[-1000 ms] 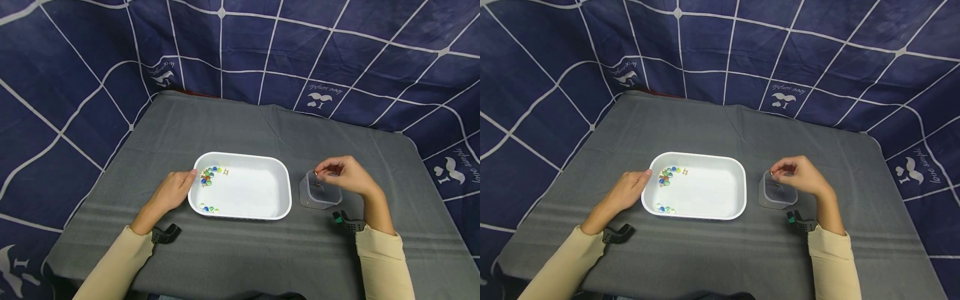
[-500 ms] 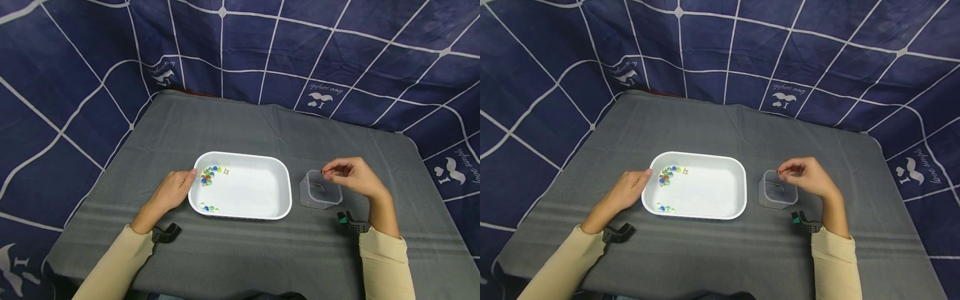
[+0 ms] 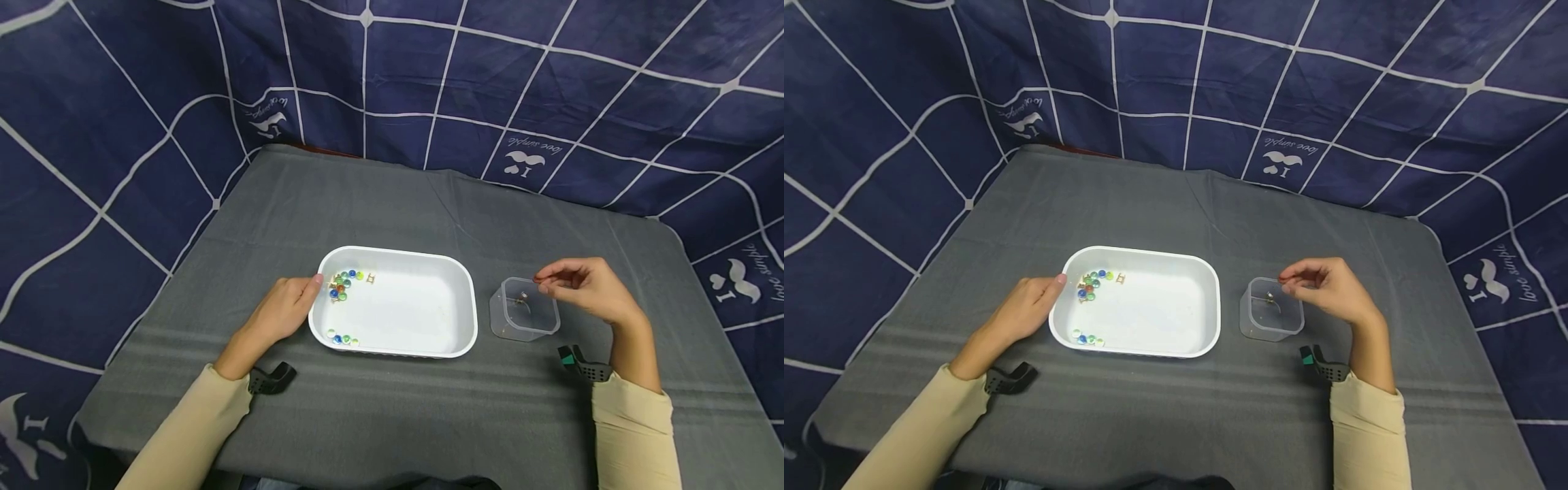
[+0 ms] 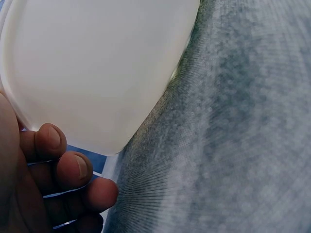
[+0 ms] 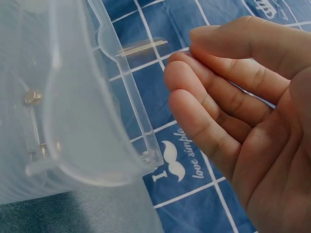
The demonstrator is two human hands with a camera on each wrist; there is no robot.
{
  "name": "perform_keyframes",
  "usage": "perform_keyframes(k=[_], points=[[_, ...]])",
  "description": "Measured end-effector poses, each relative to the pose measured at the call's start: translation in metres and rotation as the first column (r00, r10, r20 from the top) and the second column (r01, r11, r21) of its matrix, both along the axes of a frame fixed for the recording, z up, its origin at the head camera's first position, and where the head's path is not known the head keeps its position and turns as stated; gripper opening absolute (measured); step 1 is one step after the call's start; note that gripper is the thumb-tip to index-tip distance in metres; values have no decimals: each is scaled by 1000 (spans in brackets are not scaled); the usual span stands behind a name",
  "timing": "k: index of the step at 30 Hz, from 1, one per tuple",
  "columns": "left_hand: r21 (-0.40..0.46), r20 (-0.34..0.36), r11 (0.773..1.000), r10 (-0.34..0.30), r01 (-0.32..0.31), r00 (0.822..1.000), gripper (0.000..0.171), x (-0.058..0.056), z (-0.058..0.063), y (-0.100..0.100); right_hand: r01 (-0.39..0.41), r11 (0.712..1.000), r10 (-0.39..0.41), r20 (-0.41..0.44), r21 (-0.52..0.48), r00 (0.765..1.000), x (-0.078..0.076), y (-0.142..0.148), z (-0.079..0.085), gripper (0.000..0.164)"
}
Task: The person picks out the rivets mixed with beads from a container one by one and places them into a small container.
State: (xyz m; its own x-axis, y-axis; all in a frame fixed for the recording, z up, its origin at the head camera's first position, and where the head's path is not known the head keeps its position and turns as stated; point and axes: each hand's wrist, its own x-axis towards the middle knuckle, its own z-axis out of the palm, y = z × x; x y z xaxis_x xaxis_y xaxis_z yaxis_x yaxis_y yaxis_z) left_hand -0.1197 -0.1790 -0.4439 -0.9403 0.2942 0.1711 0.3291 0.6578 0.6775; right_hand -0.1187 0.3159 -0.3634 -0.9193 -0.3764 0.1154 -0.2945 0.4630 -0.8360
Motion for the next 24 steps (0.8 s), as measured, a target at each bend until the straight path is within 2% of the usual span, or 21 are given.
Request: perform_keyframes(k=[24], points=[[-9,-9,1000,5,-5,1000,43,0,0,-1,1,1000,-1,-7,16,1000,2,-2,-1,16]])
